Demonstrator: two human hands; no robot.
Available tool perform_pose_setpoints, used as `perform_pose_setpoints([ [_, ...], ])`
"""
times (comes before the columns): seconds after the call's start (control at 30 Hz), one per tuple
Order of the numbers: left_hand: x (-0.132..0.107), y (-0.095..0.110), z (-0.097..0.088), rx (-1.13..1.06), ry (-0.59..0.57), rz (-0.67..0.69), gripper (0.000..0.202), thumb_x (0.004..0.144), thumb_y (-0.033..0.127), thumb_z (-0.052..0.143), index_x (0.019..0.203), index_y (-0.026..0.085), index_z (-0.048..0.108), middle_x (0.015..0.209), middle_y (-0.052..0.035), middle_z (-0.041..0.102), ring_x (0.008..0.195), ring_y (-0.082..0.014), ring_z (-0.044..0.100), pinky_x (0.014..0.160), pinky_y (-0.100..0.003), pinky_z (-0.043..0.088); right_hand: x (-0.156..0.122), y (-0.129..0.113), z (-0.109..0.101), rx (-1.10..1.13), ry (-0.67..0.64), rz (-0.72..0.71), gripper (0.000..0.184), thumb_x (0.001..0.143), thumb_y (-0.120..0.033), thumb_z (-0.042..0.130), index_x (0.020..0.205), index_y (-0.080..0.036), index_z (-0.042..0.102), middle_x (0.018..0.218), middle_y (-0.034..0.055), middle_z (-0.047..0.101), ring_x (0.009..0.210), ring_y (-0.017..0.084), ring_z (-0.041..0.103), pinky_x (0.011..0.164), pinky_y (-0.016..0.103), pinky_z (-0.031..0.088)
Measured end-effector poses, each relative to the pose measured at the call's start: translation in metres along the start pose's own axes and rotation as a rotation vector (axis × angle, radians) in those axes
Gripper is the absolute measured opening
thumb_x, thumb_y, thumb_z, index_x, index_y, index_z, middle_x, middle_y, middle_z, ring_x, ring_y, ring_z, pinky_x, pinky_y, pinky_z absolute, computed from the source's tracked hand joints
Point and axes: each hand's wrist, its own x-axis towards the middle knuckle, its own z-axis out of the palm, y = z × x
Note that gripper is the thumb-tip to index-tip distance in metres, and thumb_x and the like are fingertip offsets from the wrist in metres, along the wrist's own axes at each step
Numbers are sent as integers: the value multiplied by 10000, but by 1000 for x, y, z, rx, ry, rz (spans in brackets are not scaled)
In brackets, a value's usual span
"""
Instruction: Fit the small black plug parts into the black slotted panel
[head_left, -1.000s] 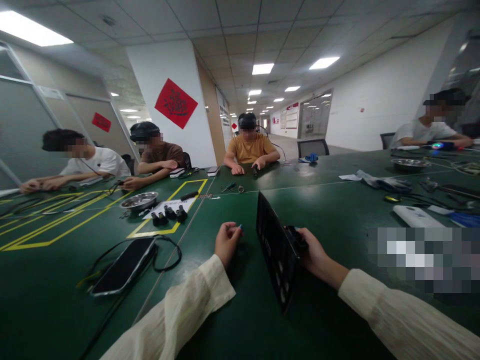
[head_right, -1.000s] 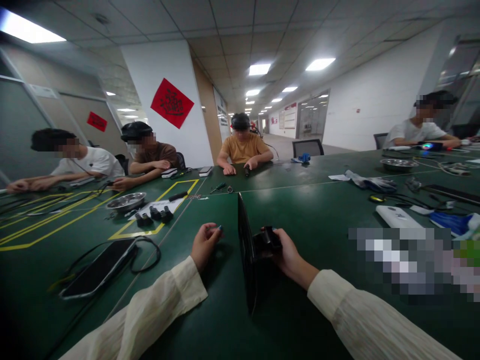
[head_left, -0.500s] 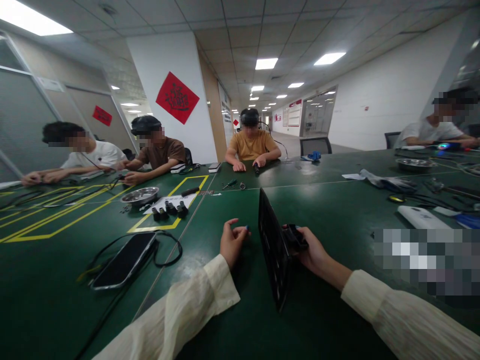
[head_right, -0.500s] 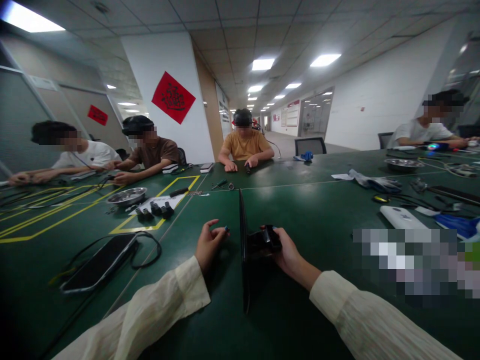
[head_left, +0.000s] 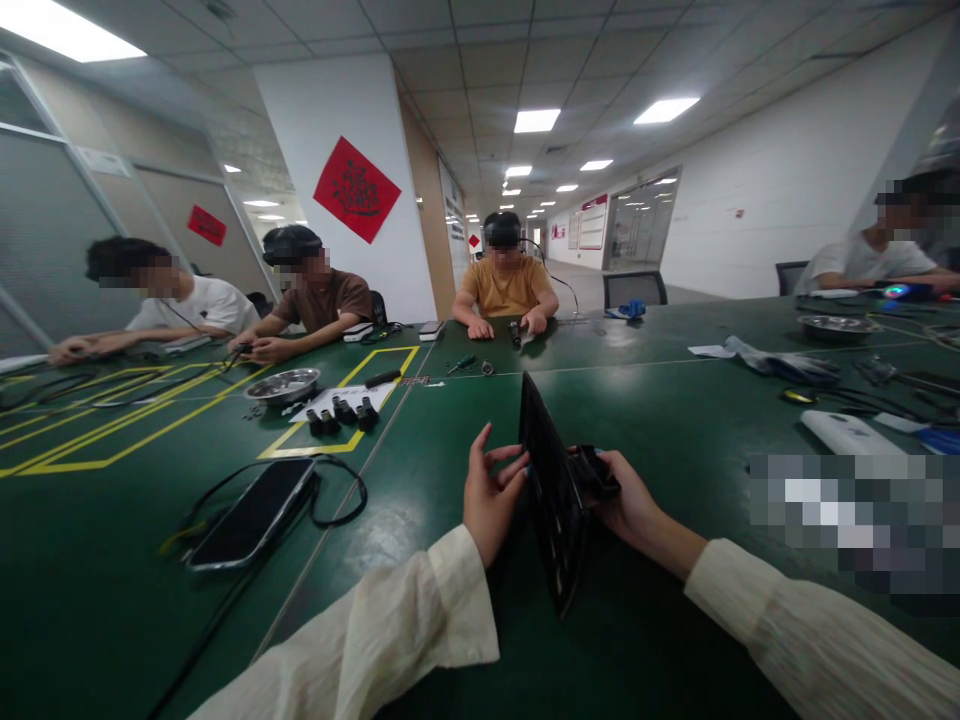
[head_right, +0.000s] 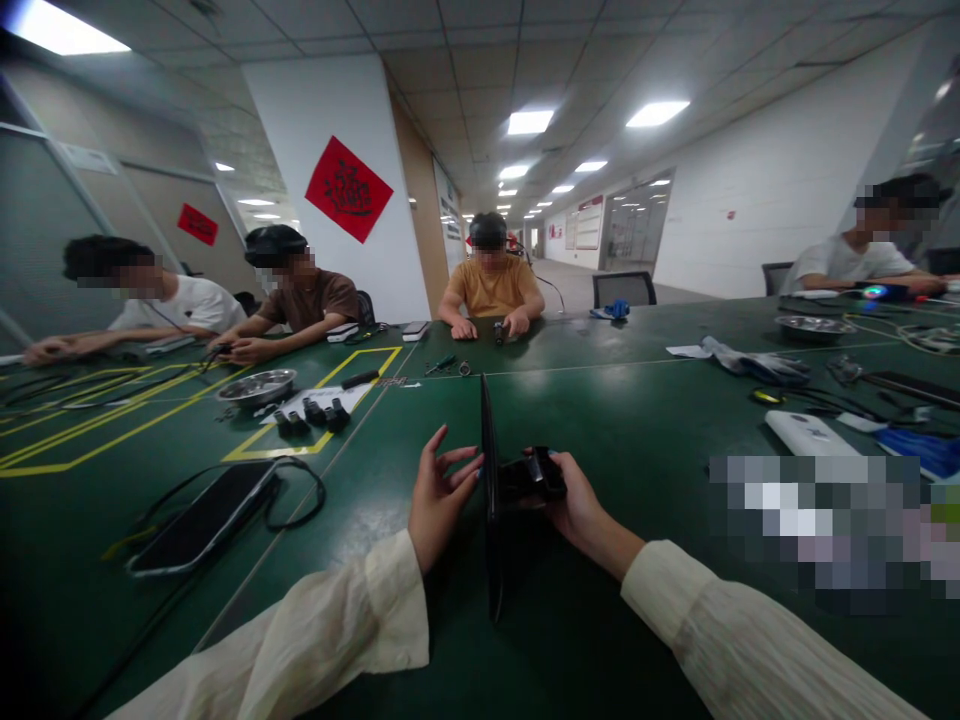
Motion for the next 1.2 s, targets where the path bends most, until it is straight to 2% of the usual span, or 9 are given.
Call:
perform_pose_setpoints([
  [0.13,0,-1,3,5,-11,-3,727,710,177,676,1313,230,273,924,-36,642,894,-160,658,863,-333,517,-2,0,3,11,23,-6,207,754,-259,469,845,-172,633,683,24,671,628,178,619,441,248,453],
  [0.3,-3,2,7,36,-26,-27,638,728,193,662,1269,214,323,946,-50,638,856,-152,662,844,-325,521,-5,2,6,33,56,-11,202,737,-274,480,812,-175,640,660,28,667,643,194,622,450,258,449],
  [0.47,-5,4,9,15,-42,-6,434,716,181,658,1073,215,412,1000,-33,567,981,-171,631,920,-339,488,-7,4,7,54,57,-18,210,729,-296,483,800,-179,643,670,26,666,641,196,616,502,283,465],
  [0.53,-5,4,8,-7,-16,1,358,693,168,671,935,207,410,933,5,527,1020,-178,616,943,-336,472,-7,4,7,53,51,-11,214,729,-301,485,811,-180,640,663,23,662,615,186,605,479,270,446],
  [0.63,-3,2,8,-14,-22,-14,313,685,172,675,827,198,397,807,49,474,987,-158,627,947,-320,462,-7,5,6,59,45,-10,212,736,-293,476,815,-180,637,628,17,647,578,175,587,453,258,420],
  [0.73,-3,0,7,-15,-39,-35,282,689,196,676,818,190,426,793,47,493,926,-133,638,927,-306,464,-7,5,5,71,38,-5,210,748,-286,467,814,-177,635,642,22,653,609,183,601,471,263,432],
  [0.83,-2,-1,6,4,-10,-50,279,675,227,692,792,181,444,757,46,518,833,-114,639,866,-279,480,-7,6,5,75,42,2,217,766,-284,458,829,-177,636,678,28,667,643,188,617,473,261,437],
  [1.0,-1,-4,3,172,17,-83,241,684,280,687,727,166,479,619,43,538,591,-84,553,578,-191,427,-10,4,7,65,60,5,211,771,-279,453,818,-184,635,684,24,672,657,192,625,532,287,480],
  [1.2,-4,-1,4,238,-17,-17,185,705,280,663,745,163,527,686,9,587,641,-104,560,593,-203,416,-13,0,10,78,123,34,199,755,-277,461,763,-185,637,627,15,661,579,175,612,463,254,440],
])
